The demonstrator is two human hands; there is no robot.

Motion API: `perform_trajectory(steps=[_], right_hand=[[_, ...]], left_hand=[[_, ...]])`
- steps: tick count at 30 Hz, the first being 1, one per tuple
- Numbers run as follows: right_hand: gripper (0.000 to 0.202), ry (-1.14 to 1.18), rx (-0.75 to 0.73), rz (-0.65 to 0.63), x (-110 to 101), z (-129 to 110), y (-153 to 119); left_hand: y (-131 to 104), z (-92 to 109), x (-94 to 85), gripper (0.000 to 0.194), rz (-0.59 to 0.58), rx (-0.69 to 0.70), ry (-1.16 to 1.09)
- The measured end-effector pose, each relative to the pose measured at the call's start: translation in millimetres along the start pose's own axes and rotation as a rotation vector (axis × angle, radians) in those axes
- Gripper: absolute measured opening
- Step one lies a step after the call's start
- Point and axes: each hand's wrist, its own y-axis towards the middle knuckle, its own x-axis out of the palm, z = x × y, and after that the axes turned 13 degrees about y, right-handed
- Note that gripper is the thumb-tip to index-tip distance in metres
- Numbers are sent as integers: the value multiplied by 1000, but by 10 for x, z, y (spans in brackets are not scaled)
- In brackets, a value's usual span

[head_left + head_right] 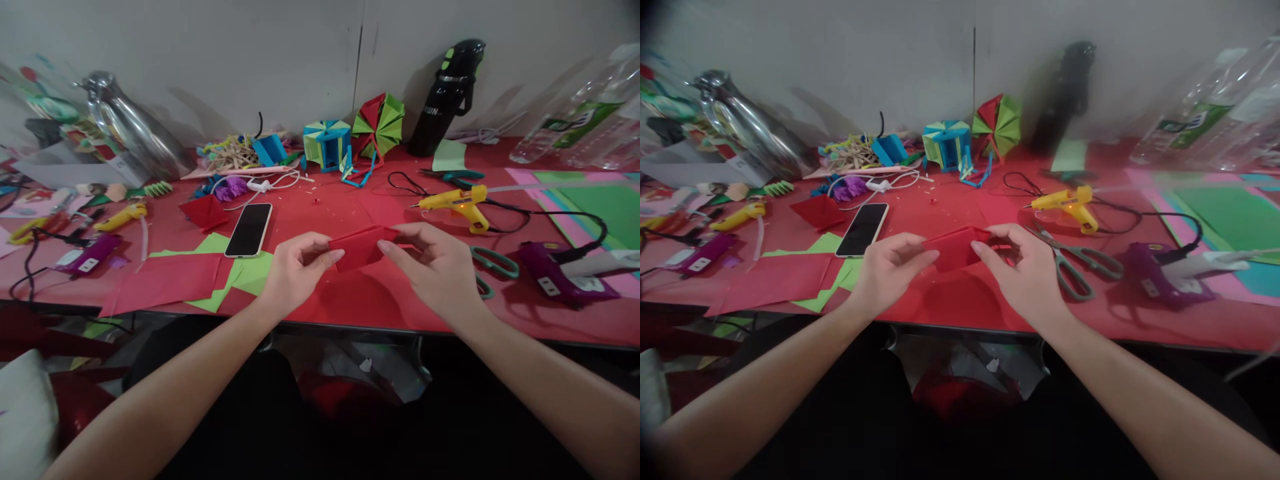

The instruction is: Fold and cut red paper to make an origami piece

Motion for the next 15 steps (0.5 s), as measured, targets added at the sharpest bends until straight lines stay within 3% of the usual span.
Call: perform_trajectory(steps=[6,10,15], right_hand=[[28,-118,-114,-90,19,-80,-25],[37,-57,-130,-117,10,-61,-39],[27,-100,-183,-147,4,-57,-50]], left_hand=[[-20,52,24,19,1,-30,43],[-17,10,20,15,-24,-32,39],[-20,-97,24,15,-33,21,89]])
